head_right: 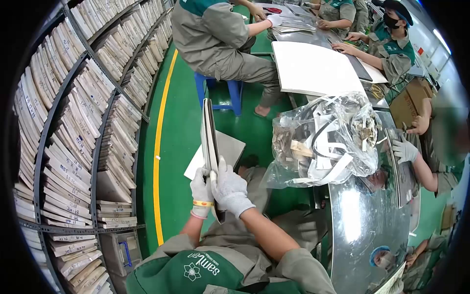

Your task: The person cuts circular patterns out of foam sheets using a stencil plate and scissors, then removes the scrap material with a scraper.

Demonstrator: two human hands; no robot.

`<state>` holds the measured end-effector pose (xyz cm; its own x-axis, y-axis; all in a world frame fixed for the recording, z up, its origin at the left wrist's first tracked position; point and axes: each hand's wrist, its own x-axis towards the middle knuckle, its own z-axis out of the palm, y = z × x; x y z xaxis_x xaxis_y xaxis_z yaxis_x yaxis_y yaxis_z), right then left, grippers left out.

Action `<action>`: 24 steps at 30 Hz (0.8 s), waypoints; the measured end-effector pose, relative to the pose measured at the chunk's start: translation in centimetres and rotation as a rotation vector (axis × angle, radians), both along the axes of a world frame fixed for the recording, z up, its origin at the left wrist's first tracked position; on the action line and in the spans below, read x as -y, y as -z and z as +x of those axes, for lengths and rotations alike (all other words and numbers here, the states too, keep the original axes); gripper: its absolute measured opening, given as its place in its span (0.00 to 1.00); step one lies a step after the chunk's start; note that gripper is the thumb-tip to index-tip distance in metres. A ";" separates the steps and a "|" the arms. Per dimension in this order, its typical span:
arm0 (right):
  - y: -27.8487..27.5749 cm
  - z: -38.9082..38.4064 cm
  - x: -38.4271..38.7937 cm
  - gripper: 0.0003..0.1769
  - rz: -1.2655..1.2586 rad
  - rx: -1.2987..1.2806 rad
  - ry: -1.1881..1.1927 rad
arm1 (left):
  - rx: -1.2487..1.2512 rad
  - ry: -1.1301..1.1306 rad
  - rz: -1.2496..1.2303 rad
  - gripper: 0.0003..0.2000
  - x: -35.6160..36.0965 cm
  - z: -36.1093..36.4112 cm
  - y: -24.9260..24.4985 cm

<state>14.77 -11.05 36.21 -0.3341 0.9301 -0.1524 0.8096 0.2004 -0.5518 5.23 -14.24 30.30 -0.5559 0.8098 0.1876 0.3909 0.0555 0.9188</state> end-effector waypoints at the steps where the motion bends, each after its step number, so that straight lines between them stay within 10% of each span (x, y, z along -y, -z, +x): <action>1: -0.3 -0.1 0.1 0.34 0.003 0.020 -0.032 | 0.030 -0.009 -0.013 0.05 0.0 -0.1 -0.3; 17: 2.1 1.9 -0.6 0.28 0.135 -0.173 -0.164 | -0.063 -0.008 -0.132 0.07 -0.8 -1.5 -0.6; 24: 3.9 10.3 4.7 0.23 -0.010 -0.227 0.035 | -0.595 0.280 -0.288 0.10 -7.0 -8.0 11.2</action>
